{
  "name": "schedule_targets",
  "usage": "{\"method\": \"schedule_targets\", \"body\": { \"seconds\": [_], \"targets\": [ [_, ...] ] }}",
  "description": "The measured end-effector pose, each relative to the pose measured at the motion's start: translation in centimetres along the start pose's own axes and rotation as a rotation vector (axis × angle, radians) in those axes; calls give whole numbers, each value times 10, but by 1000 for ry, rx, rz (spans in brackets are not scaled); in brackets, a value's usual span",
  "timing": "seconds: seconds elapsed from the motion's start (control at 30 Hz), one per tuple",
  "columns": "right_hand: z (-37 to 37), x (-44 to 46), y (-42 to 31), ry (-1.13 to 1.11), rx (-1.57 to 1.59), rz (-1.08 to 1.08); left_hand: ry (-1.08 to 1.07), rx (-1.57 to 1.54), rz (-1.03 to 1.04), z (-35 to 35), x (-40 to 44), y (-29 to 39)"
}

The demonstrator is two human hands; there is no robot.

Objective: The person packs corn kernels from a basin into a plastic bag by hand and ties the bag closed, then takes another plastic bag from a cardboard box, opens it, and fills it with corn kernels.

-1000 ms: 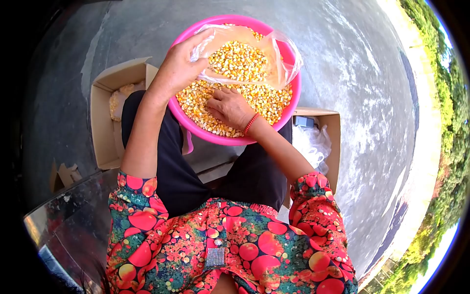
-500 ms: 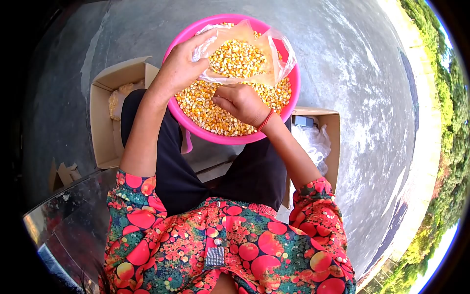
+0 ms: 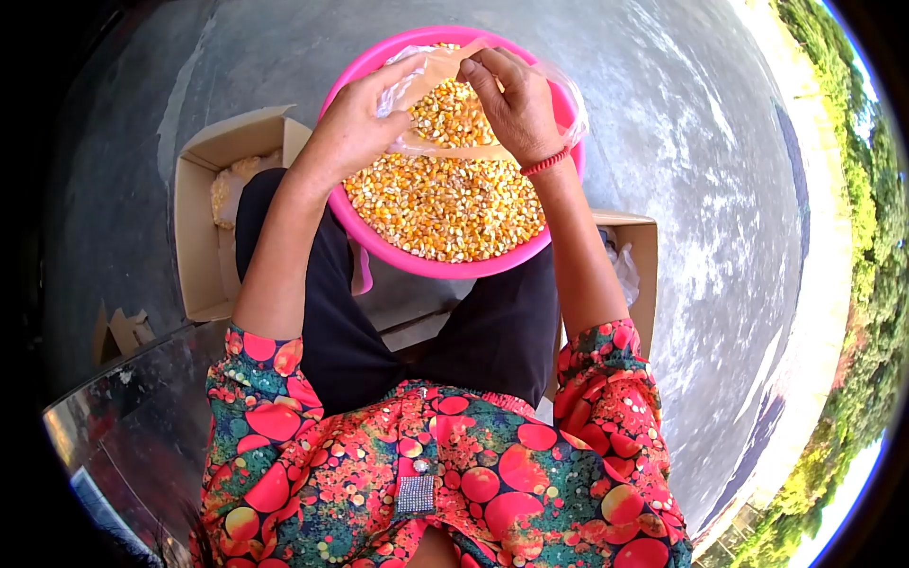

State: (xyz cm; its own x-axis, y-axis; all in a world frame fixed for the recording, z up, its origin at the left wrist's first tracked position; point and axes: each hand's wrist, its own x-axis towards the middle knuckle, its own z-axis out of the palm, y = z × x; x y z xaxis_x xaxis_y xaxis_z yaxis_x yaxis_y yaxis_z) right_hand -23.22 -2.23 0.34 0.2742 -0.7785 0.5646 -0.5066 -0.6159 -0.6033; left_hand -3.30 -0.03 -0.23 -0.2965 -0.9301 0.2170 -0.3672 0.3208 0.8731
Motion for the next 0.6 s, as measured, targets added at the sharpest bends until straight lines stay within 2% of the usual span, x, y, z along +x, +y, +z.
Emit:
{"method": "schedule_targets", "body": {
  "seconds": [0.1, 0.23, 0.3, 0.33, 0.4, 0.43, 0.47, 0.5, 0.53, 0.57, 0.6],
  "targets": [
    [-3, -9, -9, 10, -45, 96, -8, -21, -2, -3, 0, 4],
    [-1, -27, -41, -46, 117, 190, -12, -6, 30, 1, 2, 1],
    [1, -37, -62, -259, 54, 172, -7, -15, 36, 1, 2, -1],
    [16, -49, -55, -326, 177, 132, -22, -1, 20, -1, 1, 1],
    [41, -72, -40, -460, 80, -31, -33, 7, 26, -1, 3, 4],
    [53, -82, -31, -411, 45, -90, -25, -6, 48, 2, 2, -1],
    [61, -92, -18, -445, -125, -144, -16, -59, 96, 3, 3, -7],
    [69, -101, -10, -462, -227, -138, -40, -71, 45, 1, 2, -7],
    [76, -112, -4, -503, -181, 16, -56, -61, 3, -3, 1, 2],
    [70, -114, -6, -436, -52, 35, -44, -39, 67, 0, 3, -8],
    [80, -109, 18, -144, -76, -111, -76, -129, 4, 0, 16, -15]
  ]
}}
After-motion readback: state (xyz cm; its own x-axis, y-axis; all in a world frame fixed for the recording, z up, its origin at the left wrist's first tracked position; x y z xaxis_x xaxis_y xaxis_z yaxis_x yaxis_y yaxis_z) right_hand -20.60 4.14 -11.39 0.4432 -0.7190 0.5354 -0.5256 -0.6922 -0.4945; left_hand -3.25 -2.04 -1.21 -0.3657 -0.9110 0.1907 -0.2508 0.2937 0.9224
